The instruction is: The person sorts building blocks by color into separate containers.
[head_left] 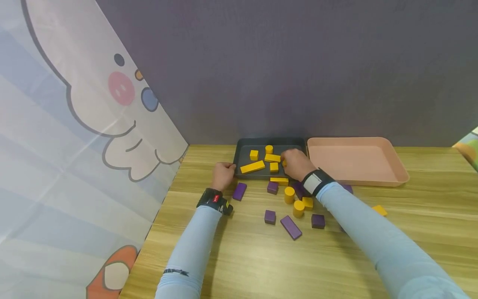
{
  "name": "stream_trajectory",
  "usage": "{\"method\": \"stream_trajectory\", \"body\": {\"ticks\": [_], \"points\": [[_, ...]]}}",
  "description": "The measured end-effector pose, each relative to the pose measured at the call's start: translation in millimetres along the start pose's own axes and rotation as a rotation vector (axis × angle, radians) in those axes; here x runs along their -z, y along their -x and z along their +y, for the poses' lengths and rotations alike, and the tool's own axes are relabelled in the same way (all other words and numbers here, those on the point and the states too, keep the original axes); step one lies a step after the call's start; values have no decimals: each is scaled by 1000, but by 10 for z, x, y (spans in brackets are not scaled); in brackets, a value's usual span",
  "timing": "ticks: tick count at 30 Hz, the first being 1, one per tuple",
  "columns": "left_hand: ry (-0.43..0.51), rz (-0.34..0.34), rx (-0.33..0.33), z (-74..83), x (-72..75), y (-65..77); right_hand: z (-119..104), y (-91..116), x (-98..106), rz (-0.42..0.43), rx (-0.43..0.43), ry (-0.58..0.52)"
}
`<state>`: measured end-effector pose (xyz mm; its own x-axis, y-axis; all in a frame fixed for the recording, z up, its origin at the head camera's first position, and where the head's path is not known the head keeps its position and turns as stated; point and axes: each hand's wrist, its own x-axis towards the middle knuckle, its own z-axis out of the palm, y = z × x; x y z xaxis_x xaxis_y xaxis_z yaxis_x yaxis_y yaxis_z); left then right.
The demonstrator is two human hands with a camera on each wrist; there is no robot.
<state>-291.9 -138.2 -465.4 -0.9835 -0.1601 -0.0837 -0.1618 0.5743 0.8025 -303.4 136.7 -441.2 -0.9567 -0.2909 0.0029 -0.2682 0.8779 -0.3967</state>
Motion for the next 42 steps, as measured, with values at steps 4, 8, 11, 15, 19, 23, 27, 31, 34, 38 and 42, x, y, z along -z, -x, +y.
{"method": "stream_trajectory", "body": {"ticks": [4,8,11,15,19,23,27,31,34,38,42], "points": [[9,-12,10,4,1,0,-7,-4,-3,4,5,5],[16,-18,20,17,5,10,-17,-7,-1,6,9,7],[2,-10,11,15,6,11,-27,-10,8,7,4,-1],[3,-9,3,33,2,10,-22,18,53,0,-14,-13],[15,-21,7,52,-1,20,-1,87,122,6,-23,-20],[9,-18,8,54,10,45,8,203,227,45,15,-6],[-1,-14,10,28,27,79,-15,358,313,77,42,1],[3,0,13,-52,41,36,-54,435,311,69,61,0],[4,8,26,-119,36,10,-88,469,260,32,90,9],[-3,14,26,-173,22,-23,-143,468,172,-22,130,27],[-7,14,12,-176,7,-67,-187,448,107,-53,168,33]]}}
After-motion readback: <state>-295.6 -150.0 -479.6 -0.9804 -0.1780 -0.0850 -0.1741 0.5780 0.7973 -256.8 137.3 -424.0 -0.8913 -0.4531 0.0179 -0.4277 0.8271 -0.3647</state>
